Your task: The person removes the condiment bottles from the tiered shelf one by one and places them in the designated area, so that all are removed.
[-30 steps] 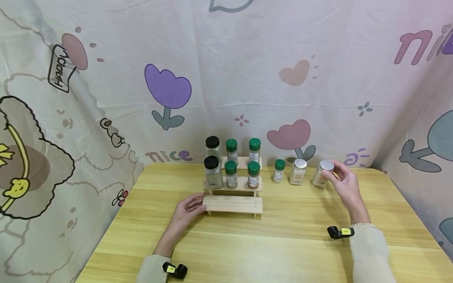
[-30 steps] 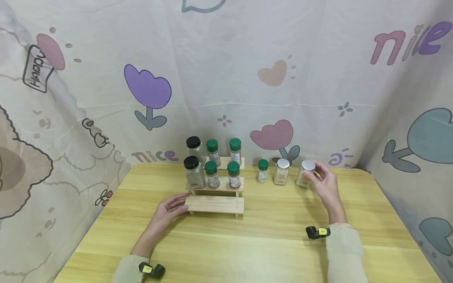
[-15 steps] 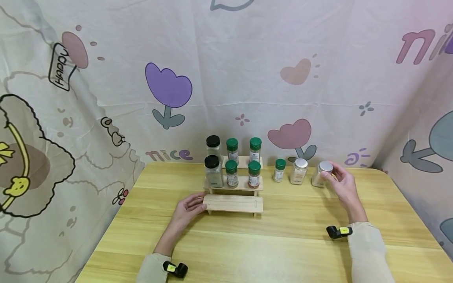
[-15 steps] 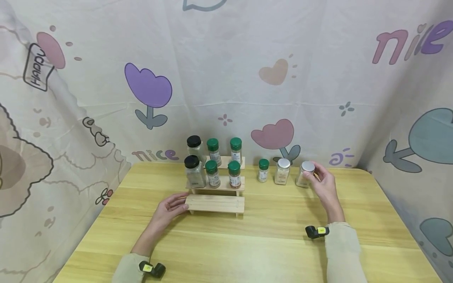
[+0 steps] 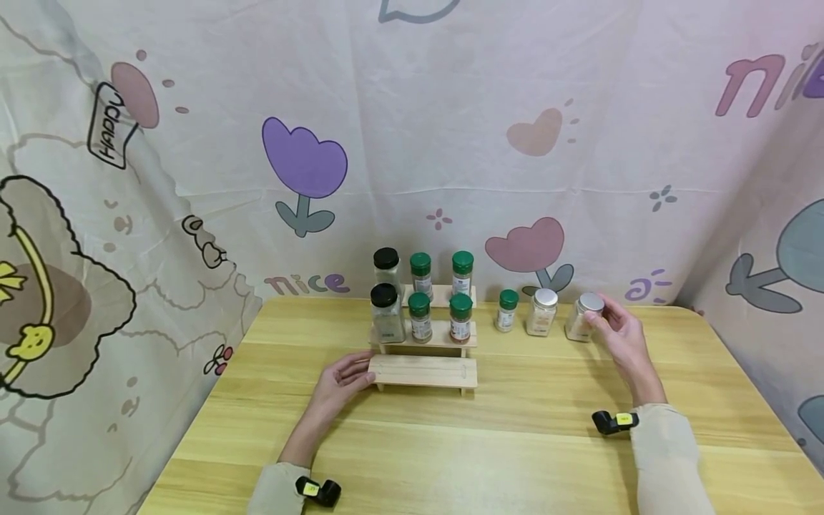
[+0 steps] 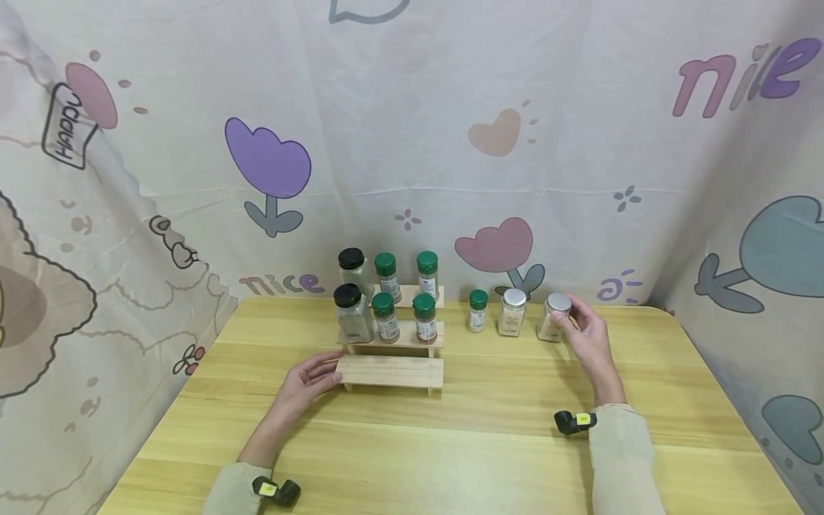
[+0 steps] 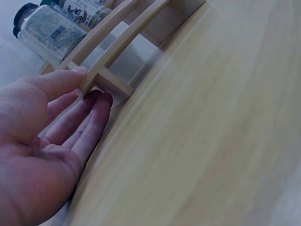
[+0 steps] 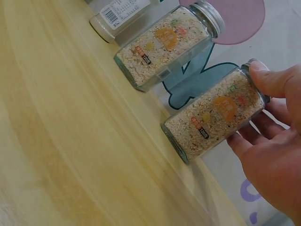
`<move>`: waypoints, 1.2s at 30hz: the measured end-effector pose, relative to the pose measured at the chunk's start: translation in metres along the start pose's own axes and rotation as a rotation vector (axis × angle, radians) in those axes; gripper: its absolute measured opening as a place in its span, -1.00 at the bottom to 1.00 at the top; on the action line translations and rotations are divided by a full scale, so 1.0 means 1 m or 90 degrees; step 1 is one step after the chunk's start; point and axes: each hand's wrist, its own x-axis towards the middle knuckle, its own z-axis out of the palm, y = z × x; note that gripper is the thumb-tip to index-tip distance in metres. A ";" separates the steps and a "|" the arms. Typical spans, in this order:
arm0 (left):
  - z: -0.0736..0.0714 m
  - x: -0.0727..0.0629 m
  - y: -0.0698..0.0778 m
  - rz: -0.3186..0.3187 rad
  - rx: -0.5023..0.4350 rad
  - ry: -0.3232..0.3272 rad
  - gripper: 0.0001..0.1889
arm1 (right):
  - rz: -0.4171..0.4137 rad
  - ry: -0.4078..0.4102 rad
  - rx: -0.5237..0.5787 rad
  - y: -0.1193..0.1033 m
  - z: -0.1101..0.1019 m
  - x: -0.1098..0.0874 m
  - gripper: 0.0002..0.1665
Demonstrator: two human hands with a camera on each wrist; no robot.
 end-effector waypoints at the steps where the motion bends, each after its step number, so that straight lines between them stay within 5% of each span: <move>1: 0.000 0.000 0.000 -0.001 -0.002 0.001 -0.49 | 0.001 -0.001 0.000 0.000 0.000 0.000 -0.14; 8: 0.001 0.001 -0.001 -0.012 -0.011 0.006 -0.51 | -0.009 0.009 -0.029 -0.001 -0.005 -0.004 -0.17; 19: 0.001 0.000 -0.001 -0.003 0.011 0.008 -0.50 | -0.091 0.058 0.113 -0.017 -0.004 -0.012 -0.34; 27: -0.001 -0.001 0.001 -0.004 0.014 0.010 -0.50 | -0.093 0.118 0.085 -0.036 0.006 -0.018 -0.45; 36: 0.000 0.000 0.000 -0.003 0.007 0.006 -0.50 | -0.103 0.090 0.071 -0.051 0.014 -0.027 -0.48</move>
